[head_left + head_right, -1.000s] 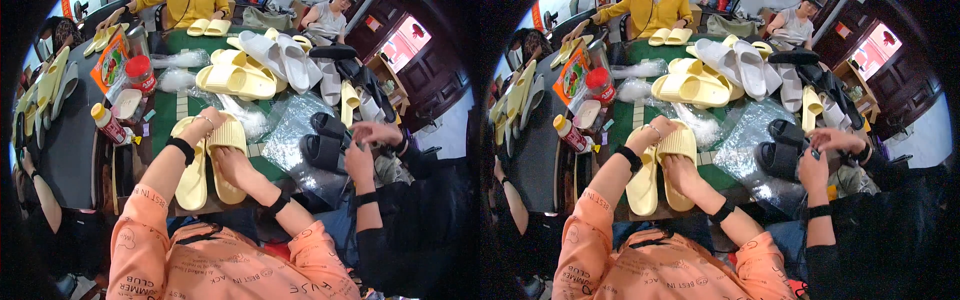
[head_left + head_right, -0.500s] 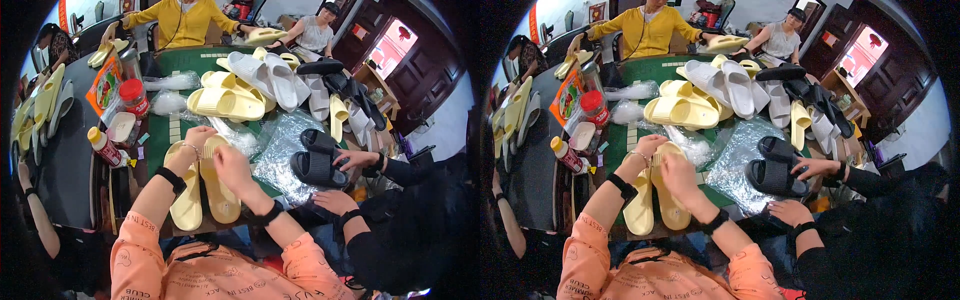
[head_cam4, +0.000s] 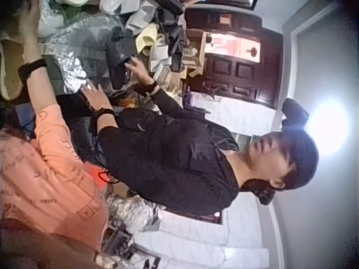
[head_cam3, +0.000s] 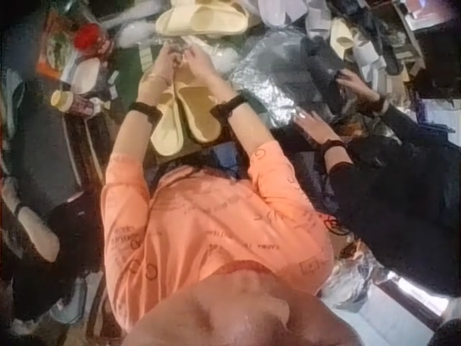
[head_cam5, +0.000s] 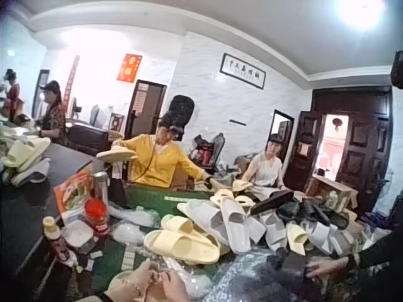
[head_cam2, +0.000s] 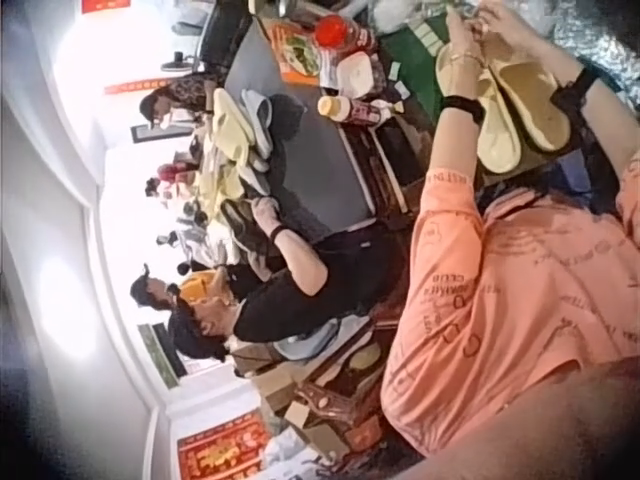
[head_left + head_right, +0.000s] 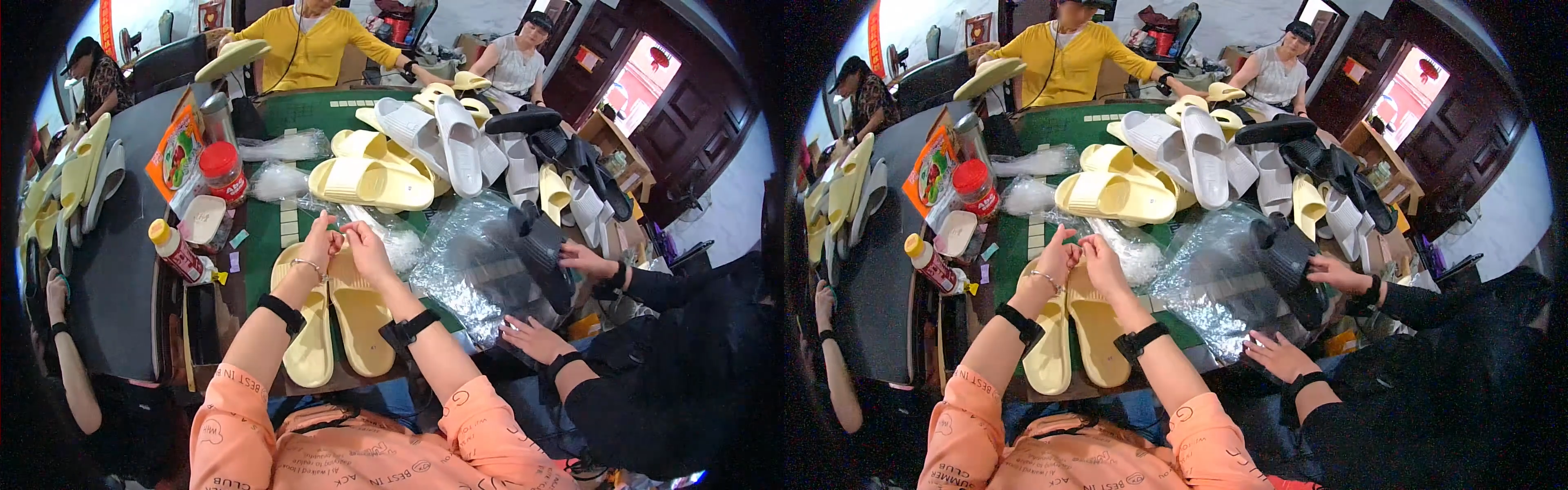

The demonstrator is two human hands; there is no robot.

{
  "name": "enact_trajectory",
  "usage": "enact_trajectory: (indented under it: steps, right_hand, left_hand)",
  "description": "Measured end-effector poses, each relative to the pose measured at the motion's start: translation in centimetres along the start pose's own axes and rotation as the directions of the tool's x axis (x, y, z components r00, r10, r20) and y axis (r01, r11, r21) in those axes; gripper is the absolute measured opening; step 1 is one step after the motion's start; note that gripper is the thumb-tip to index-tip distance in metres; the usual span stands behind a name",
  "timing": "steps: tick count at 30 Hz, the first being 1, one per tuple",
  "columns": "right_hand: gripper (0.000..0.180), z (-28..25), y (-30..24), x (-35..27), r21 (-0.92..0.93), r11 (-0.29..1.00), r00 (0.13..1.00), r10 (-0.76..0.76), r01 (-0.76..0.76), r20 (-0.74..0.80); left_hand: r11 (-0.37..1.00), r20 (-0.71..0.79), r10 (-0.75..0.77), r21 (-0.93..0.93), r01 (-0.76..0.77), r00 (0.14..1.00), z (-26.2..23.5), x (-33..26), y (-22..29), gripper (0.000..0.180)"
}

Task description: Assembling or preparing foam sandals/slides at a group workstation.

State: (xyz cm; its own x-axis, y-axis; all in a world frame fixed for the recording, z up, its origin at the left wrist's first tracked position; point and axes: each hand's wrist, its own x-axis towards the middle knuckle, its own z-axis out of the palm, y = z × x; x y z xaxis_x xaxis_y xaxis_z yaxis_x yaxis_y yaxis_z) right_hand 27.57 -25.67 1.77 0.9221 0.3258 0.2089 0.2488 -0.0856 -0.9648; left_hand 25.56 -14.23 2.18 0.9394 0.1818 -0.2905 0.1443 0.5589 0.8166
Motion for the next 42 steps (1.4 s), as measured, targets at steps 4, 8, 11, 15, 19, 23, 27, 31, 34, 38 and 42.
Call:
enact_trajectory:
  steps: [4, 8, 11, 15, 19, 23, 27, 31, 34, 38, 42]
  right_hand:
    - [0.014, 0.1, -3.0, -0.9, -0.042, 0.998, 0.995, 0.049, -0.046, 0.087]
    - [0.013, -0.7, -2.6, -0.3, -0.180, 0.981, 0.993, 0.087, -0.072, 0.078]
    - [0.011, 0.1, 0.6, 0.7, 0.217, 0.973, 0.995, 0.060, -0.075, 0.076]
    - [0.009, -0.5, 0.4, 0.5, 0.115, 0.988, 0.994, 0.104, -0.102, -0.015]
    - [0.018, -0.2, 0.1, 0.0, 0.095, 0.994, 0.997, 0.051, -0.046, -0.053]
    - [0.014, 0.2, -1.3, -0.7, 0.072, 0.994, 0.984, 0.097, -0.087, -0.150]
    - [0.010, 0.3, -1.0, -0.8, 0.025, 1.000, 0.994, 0.013, -0.010, -0.108]
    - [0.013, -0.1, -0.5, -0.5, 0.029, 0.998, 0.998, 0.052, -0.051, -0.024]
    - [0.013, 0.1, -0.1, -0.5, 0.069, 0.998, 1.000, 0.015, -0.014, -0.011]
    - [0.013, 0.2, 0.1, -0.5, 0.072, 0.997, 1.000, 0.004, -0.003, -0.014]
    - [0.013, 0.2, -0.4, -0.6, 0.035, 0.999, 0.999, 0.030, -0.029, -0.014]
  left_hand:
    - [0.998, -0.052, 0.010, 0.068, -0.006, 0.999, -0.7, 0.2, -0.5, 0.041]
    - [0.989, 0.005, 0.034, 0.143, -0.035, 0.999, -0.3, 0.4, -0.3, 0.040]
    - [0.947, 0.082, 0.103, 0.298, -0.123, 0.991, -0.6, 1.0, -0.2, 0.031]
    - [0.726, 0.125, 0.126, 0.664, -0.178, 0.984, -0.3, 0.0, 1.1, 0.012]
    - [0.697, 0.158, 0.191, 0.673, -0.247, 0.969, -0.8, -0.7, 0.2, 0.013]
    - [0.898, 0.067, 0.229, 0.371, -0.237, 0.971, -0.8, -0.9, -0.1, 0.012]
    - [0.947, 0.041, 0.206, 0.243, -0.210, 0.978, -1.3, -1.2, 0.0, 0.013]
    - [0.961, 0.041, 0.221, 0.160, -0.225, 0.974, -1.1, -1.2, 0.4, 0.012]
    - [0.955, 0.019, 0.230, 0.185, -0.230, 0.973, -0.8, -1.4, 0.4, 0.013]
    - [0.967, 0.016, 0.217, 0.134, -0.217, 0.976, -0.8, -1.7, 0.4, 0.011]
    - [0.969, 0.002, 0.218, 0.116, -0.217, 0.976, -0.9, -1.9, 0.5, 0.008]
